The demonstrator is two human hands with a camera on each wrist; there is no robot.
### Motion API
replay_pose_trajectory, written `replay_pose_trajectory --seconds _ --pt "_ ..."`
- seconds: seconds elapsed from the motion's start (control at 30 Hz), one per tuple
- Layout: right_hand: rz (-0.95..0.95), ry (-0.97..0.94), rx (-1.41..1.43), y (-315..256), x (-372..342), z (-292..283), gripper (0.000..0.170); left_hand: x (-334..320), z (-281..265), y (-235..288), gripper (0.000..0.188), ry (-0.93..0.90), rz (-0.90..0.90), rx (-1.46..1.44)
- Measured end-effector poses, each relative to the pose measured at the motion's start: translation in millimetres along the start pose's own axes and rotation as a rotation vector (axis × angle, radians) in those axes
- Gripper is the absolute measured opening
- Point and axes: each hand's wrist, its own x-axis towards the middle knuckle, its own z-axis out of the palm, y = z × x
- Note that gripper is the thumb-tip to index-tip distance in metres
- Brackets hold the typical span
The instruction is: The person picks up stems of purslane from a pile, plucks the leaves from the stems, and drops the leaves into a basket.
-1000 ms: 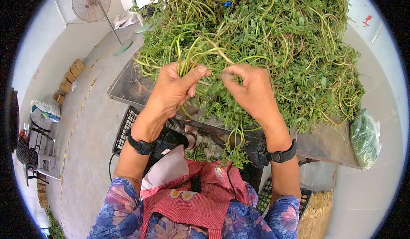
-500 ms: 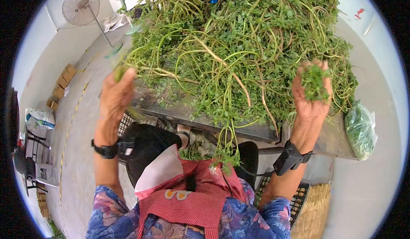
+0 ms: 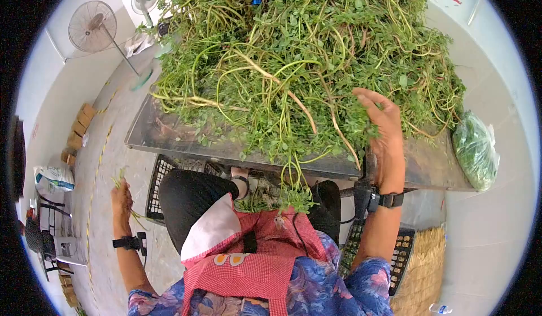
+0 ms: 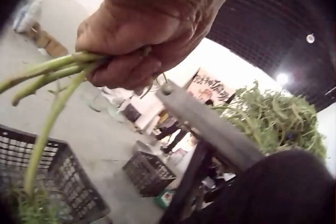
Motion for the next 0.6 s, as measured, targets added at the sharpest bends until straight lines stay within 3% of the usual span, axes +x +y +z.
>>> replay_pose_trajectory --seconds 0.07,0.1,0.17,0.2,0.23,0.3,0.43,0.5,0.6 --pt "-0.046 -0.002 -0.249 6 9 1 0.025 16 -5 -42 0.041 -0.049 -0.032 0.176" --pt "-0.050 0.000 -0.249 12 15 1 0.025 9 1 -41 0.055 -0.082 -0.173 0.352" --pt "0.008 -0.101 -0.363 17 23 4 0.029 62 -13 -133 0.062 0.223 0.815 1.064" --pt "0.033 -0.127 -0.414 15 24 10 0.031 47 0 -108 0.070 0.174 0.613 0.979" --pt "0.033 -0.125 -0.413 16 26 14 0.031 38 11 -82 0.070 0.173 0.615 0.980" --pt "0.108 -0.182 -0.528 19 33 20 0.027 22 34 -25 0.064 0.152 0.518 0.694" --pt "0.033 -0.146 -0.476 12 31 28 0.026 -19 84 79 0.046 0.114 0.652 0.412" --pt "0.022 -0.183 -0.465 14 32 29 0.027 -49 113 128 0.041 -0.012 0.619 0.358" --pt "0.036 -0.273 -0.342 27 36 36 0.032 -59 168 154 0.030 -0.112 0.849 0.173"
